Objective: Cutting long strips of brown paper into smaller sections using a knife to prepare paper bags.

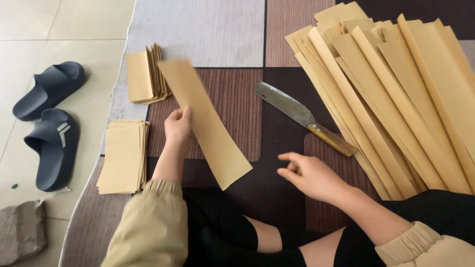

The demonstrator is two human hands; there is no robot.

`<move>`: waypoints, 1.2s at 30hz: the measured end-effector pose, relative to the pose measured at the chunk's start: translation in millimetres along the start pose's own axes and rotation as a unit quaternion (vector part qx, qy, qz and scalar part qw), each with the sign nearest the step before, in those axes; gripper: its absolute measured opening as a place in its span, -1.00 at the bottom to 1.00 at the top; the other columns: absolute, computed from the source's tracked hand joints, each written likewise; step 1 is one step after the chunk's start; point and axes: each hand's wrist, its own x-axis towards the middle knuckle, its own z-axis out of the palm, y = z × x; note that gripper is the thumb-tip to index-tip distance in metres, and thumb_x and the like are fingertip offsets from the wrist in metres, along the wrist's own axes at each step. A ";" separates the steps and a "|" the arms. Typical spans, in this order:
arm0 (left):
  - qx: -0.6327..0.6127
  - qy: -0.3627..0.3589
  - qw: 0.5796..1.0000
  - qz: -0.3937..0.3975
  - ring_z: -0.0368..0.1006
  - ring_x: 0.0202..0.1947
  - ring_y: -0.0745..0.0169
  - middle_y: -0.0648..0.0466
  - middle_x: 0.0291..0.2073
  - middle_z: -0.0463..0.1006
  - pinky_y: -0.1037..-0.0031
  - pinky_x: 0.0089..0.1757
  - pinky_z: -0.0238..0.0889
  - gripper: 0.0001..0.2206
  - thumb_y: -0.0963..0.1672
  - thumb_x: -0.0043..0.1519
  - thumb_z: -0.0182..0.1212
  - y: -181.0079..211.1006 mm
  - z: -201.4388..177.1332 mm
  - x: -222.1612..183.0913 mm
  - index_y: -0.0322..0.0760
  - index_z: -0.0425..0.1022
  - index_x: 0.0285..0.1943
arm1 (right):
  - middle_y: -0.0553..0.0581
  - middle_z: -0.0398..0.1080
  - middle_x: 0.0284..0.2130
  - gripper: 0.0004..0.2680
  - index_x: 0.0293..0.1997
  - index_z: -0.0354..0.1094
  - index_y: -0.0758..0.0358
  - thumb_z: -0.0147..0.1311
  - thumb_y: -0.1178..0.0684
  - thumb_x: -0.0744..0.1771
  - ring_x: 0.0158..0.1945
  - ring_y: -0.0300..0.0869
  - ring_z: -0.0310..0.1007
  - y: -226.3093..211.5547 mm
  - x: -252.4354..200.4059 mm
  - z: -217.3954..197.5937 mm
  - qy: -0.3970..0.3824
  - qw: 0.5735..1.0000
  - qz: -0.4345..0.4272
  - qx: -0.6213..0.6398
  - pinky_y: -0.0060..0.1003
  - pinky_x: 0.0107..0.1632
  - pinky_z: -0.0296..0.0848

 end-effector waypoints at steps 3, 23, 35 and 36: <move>-0.137 -0.133 0.978 0.084 0.48 -0.22 0.33 0.07 -0.27 0.64 0.49 -0.14 0.46 -0.83 -0.10 0.43 0.23 44.2 -1.4 -47.2 -0.30 0.62 0.01 | 0.39 0.64 -0.40 -0.45 0.57 -0.07 0.24 0.11 0.02 0.38 -0.64 -0.05 0.58 12.1 9.7 17.6 -0.010 0.948 -0.055 0.314 -0.37 -0.50 0.44; -0.387 -0.238 0.757 -0.469 0.03 0.38 -0.37 -0.36 0.37 0.07 -0.37 0.17 0.08 -0.28 -0.02 0.31 0.22 54.7 7.2 -160.9 -0.52 -0.04 0.52 | 0.39 0.62 -0.48 -0.71 -0.17 0.54 0.48 0.12 -0.07 0.42 -0.63 -0.03 0.60 1.6 6.5 13.9 0.116 0.879 -0.066 0.458 -0.34 -0.44 0.49; -0.289 -0.207 0.934 -0.046 0.49 0.15 -0.17 -0.40 0.32 0.35 0.03 0.05 0.50 -0.23 -0.30 0.38 -0.15 32.9 8.8 -149.1 0.11 -0.43 0.71 | 0.00 0.24 -0.84 -0.71 -0.48 0.57 0.29 0.25 -0.10 0.38 -0.80 -0.35 0.07 15.5 9.2 17.6 0.056 0.970 0.001 0.238 -0.49 -0.62 -0.05; -0.298 -0.218 0.926 -0.077 0.56 0.05 -0.04 -0.33 0.25 0.45 0.06 -0.02 0.57 -0.35 -0.19 0.48 -0.10 29.9 7.2 -147.2 -0.02 -0.34 0.71 | -0.03 0.23 -0.86 -0.70 -0.51 0.56 0.23 0.25 -0.13 0.38 -0.80 -0.35 0.05 20.5 11.6 20.8 0.067 0.974 0.000 0.219 -0.47 -0.62 -0.07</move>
